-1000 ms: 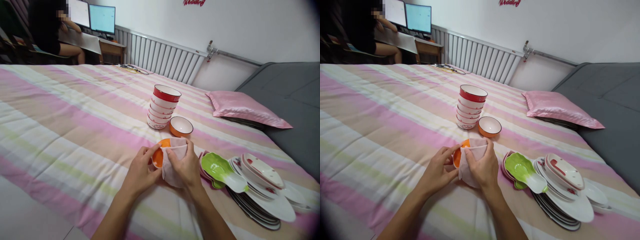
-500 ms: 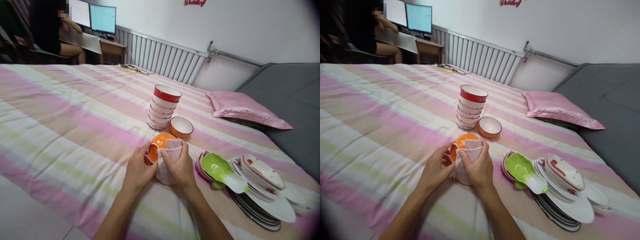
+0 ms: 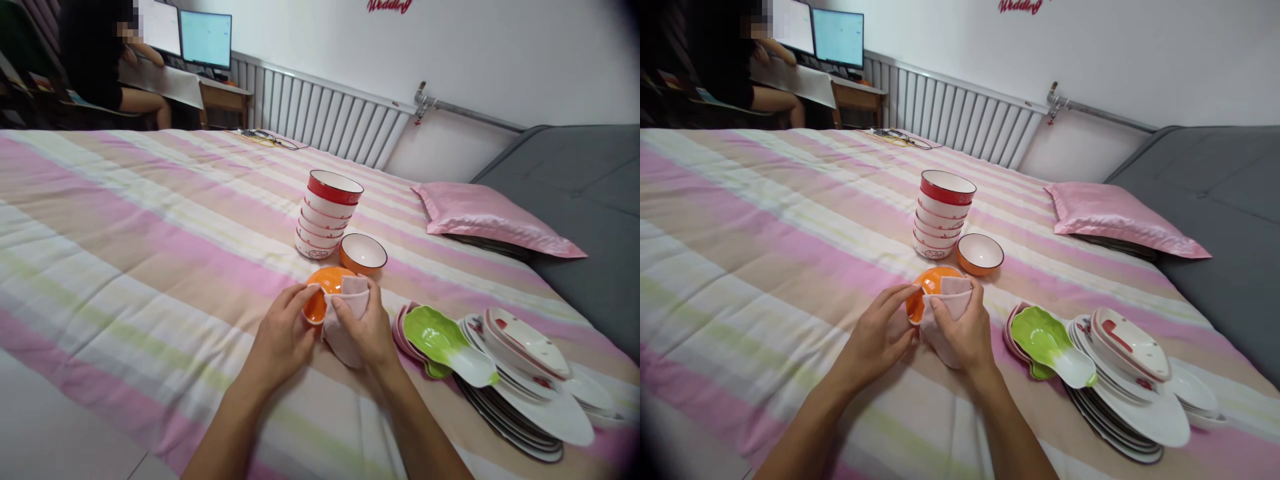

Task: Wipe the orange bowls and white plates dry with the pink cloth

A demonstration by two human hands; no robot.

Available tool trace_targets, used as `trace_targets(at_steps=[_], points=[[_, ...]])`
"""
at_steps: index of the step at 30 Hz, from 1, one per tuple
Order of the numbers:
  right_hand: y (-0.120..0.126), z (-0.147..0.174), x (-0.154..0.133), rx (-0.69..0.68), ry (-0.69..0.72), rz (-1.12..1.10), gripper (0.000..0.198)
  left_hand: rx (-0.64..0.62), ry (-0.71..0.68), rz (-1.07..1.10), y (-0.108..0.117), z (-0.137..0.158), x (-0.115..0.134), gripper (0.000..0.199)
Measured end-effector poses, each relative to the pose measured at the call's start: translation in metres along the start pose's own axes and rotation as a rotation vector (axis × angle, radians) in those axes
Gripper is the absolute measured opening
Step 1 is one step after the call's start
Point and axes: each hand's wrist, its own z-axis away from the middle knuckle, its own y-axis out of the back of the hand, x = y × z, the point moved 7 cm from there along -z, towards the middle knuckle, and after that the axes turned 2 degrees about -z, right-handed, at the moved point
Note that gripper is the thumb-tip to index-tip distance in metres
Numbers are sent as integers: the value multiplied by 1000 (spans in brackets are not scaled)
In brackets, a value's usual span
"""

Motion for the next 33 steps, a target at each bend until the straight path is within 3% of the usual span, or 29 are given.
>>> trace_targets(at_steps=[10,20,33], points=[[-3,5,-11,-11,86,51,71,-55,35,-77,2,3,-6,65],[-6,6,-13,-21,129,65,75,72,34,-33,5,2,-8,67],[-18,7,-7,-135,137,27,78,207,156,131,12,3,-22,59]])
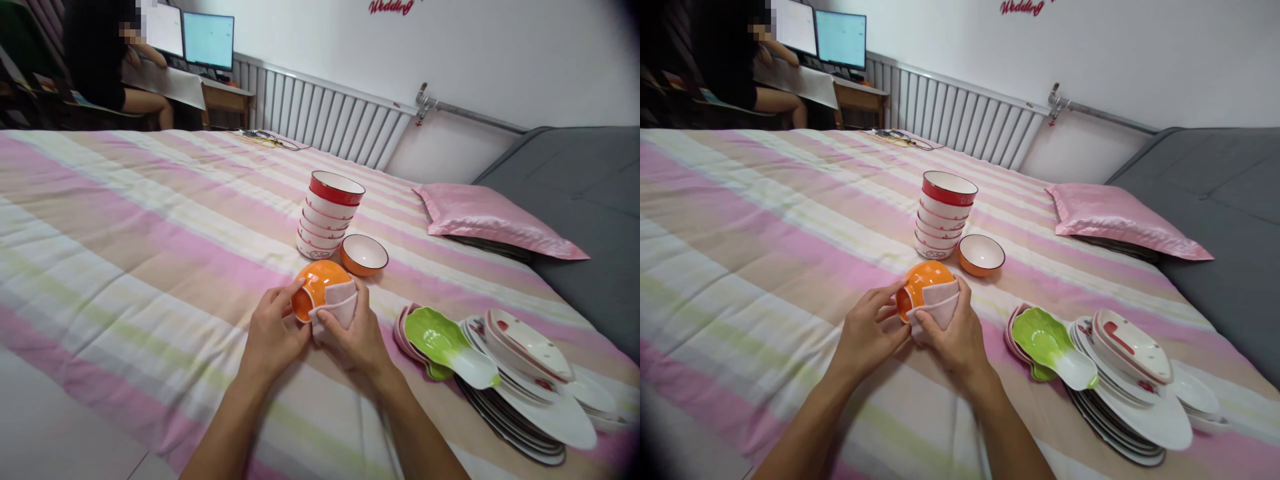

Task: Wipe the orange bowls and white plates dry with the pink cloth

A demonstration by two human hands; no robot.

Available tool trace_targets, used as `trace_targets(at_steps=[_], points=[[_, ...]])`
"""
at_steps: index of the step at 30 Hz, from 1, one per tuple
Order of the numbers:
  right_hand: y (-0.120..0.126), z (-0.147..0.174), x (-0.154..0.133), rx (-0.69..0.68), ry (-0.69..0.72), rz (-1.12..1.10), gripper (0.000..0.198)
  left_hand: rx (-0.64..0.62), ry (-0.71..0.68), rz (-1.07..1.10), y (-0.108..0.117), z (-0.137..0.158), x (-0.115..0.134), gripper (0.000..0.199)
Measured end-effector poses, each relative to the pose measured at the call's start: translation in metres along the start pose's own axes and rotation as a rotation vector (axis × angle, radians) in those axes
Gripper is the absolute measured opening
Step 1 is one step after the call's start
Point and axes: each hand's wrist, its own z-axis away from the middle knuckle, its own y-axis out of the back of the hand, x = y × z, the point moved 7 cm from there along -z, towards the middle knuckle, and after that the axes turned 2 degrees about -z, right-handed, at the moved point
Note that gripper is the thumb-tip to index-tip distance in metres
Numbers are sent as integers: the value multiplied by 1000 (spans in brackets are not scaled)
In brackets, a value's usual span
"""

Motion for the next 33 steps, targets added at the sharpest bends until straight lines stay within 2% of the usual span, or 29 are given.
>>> trace_targets(at_steps=[8,18,23,28,33], points=[[-6,1,1,-109,-7,-38,77,41,96,-33,4,-1,-7,58],[-7,1,4,-139,57,-67,74,20,67,-37,5,-2,-6,58],[-5,0,5,-81,79,-96,69,-4,-8,-46,5,-2,-1,52],[7,-3,9,59,65,-120,64,-84,-117,-198,-2,2,12,55],[15,-5,10,136,55,-177,52,-146,-219,-335,-10,6,25,56]])
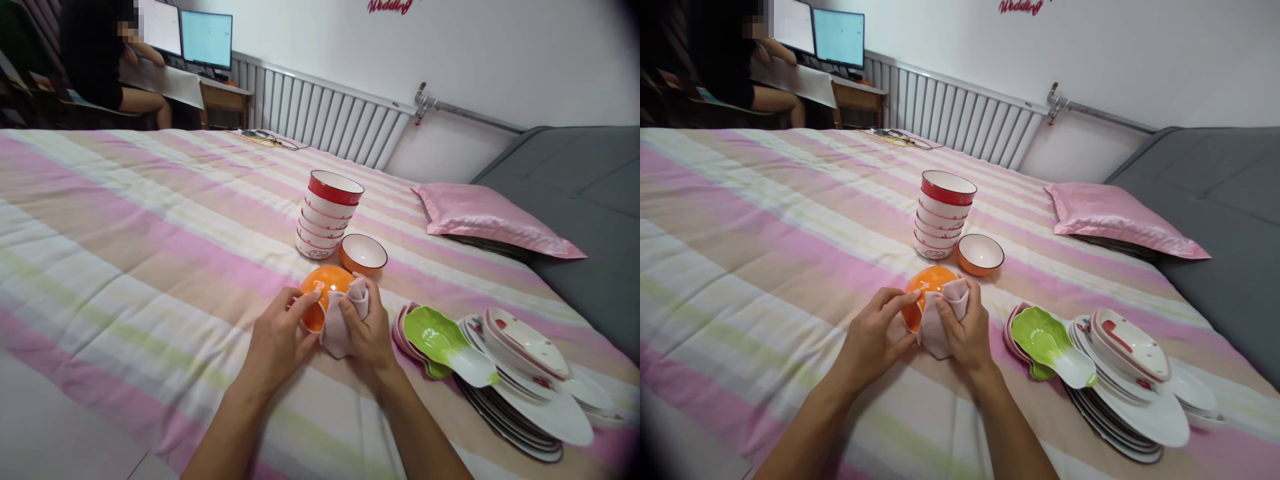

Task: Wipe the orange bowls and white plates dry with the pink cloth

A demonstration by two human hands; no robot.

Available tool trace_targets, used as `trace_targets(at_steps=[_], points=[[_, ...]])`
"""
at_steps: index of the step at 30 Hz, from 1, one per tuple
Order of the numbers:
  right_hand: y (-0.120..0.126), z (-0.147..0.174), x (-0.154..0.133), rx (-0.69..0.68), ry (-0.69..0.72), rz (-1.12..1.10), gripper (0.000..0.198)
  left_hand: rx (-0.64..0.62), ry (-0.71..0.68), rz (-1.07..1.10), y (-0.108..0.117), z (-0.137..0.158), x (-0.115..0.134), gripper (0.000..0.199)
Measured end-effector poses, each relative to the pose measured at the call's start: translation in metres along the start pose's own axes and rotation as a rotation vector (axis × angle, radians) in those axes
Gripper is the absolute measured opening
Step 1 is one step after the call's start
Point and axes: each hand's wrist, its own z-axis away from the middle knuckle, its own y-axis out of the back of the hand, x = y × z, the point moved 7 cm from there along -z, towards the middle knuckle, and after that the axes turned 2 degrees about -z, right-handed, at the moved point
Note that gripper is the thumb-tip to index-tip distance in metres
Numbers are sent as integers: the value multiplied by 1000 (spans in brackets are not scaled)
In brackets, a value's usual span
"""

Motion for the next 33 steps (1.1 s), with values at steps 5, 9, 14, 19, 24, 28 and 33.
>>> trace_targets(at_steps=[5,9,14,19,24,28,33], points=[[11,-5,8,133,-44,-174,41,-3,-142,-91,-4,2,17,52],[14,-8,24,127,-194,-291,45,9,-230,-103,-6,4,28,53],[11,-8,36,94,-326,-411,50,17,-218,-62,-7,4,29,53],[4,-4,40,88,-377,-471,46,31,-87,18,-8,3,15,53],[-4,-4,33,61,-288,-424,51,72,31,75,-5,2,3,59],[-12,-4,26,-9,-241,-445,51,84,129,139,-5,2,-7,61],[-21,-6,23,-150,-241,-510,43,119,266,263,-8,3,-21,63]])
